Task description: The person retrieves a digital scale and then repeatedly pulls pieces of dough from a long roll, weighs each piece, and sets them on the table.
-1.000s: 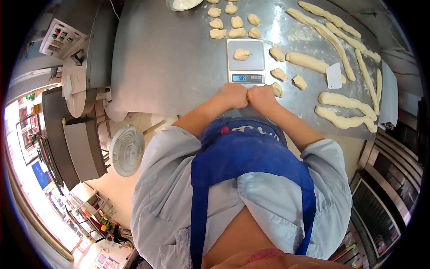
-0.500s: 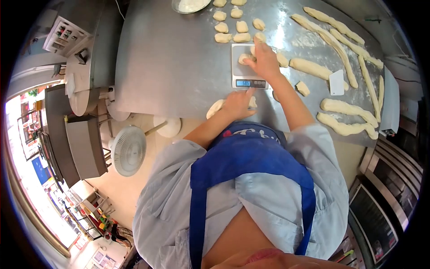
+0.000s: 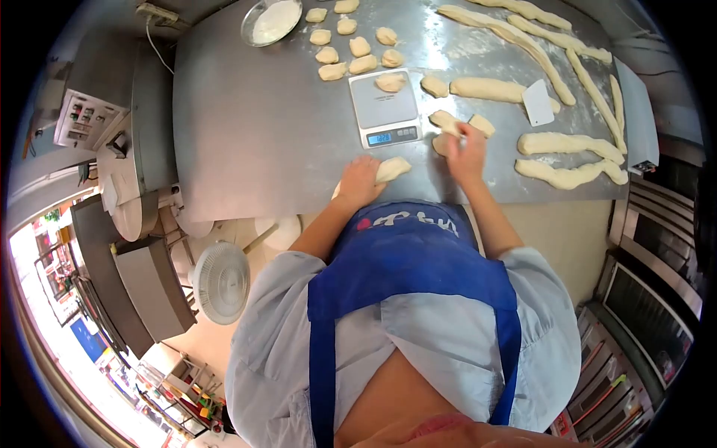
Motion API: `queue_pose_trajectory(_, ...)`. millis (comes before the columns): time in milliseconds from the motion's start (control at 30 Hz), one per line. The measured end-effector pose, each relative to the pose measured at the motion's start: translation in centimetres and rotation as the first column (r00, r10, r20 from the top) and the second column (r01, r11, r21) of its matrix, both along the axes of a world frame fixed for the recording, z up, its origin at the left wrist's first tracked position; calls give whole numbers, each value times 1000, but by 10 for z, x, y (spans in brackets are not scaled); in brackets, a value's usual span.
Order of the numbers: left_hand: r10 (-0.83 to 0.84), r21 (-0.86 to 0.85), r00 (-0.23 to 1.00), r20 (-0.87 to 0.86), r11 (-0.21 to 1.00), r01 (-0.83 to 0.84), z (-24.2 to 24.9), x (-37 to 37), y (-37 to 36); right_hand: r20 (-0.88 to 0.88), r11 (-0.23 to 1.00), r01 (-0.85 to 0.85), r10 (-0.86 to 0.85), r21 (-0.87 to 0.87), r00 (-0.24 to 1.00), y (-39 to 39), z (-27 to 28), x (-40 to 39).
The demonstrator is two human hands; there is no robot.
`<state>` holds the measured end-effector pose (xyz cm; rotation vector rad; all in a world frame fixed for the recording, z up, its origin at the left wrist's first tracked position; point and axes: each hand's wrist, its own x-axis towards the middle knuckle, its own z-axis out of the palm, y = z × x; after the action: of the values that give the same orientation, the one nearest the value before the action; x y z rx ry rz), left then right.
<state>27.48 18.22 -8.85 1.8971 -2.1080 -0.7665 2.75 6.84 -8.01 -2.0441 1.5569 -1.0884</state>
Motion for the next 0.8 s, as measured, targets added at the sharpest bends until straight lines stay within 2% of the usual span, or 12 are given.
queue_pose_trajectory(100, 9, -30, 998, -54, 999, -11, -9, -5, 2, -65, 990, 89, -83, 107, 994, 15, -18, -57)
queue_pose_trajectory(167, 18, -29, 997, -81, 999, -21, -10, -6, -2, -384, 996, -2, -31, -87, 923, 20, -28, -72)
queue_pose_trajectory(200, 55, 36, 985, -162, 998, -50, -10, -5, -5, -406, 997, -53, 23, -61, 914, 21, -10, -63)
queue_pose_trajectory(300, 171, 245, 935, -311, 965, -95, 0, -2, -10, -153, 907, -416, 422, 70, 894, 29, 25, -5)
queue_pose_trajectory(433, 298, 428, 801, -518, 902, -59, 22, -7, -20, -236, 702, -712, 691, -7, 683, 24, 16, 50)
queue_pose_trajectory(467, 310, 429, 799, -515, 900, -72, 29, -2, -20, -232, 693, -721, 700, -7, 675, 21, 11, 53)
queue_pose_trajectory(533, 198, 442, 810, -552, 893, 84, 41, 13, -22, -195, 631, -673, 769, 386, 609, 21, 7, 59)
queue_pose_trajectory(567, 203, 446, 810, -550, 892, 79, 39, 21, -24, -191, 626, -676, 772, 387, 606, 23, 5, 61)
queue_pose_trajectory(633, -169, 287, 965, -200, 931, 223, 39, 32, -34, -305, 617, -603, 781, 506, 545, 20, 18, 61)
queue_pose_trajectory(667, -168, 284, 965, -203, 933, 222, 38, 32, -42, -309, 617, -602, 782, 506, 542, 19, 24, 63)
queue_pose_trajectory(733, -5, 657, 916, -401, 695, 292, 57, 20, -62, -352, 603, -618, 797, 504, 491, 20, 38, 72)
queue_pose_trajectory(800, -35, 571, 864, -502, 737, 362, 7, 10, -71, -385, 627, -581, 779, 519, 495, 20, 48, 79)
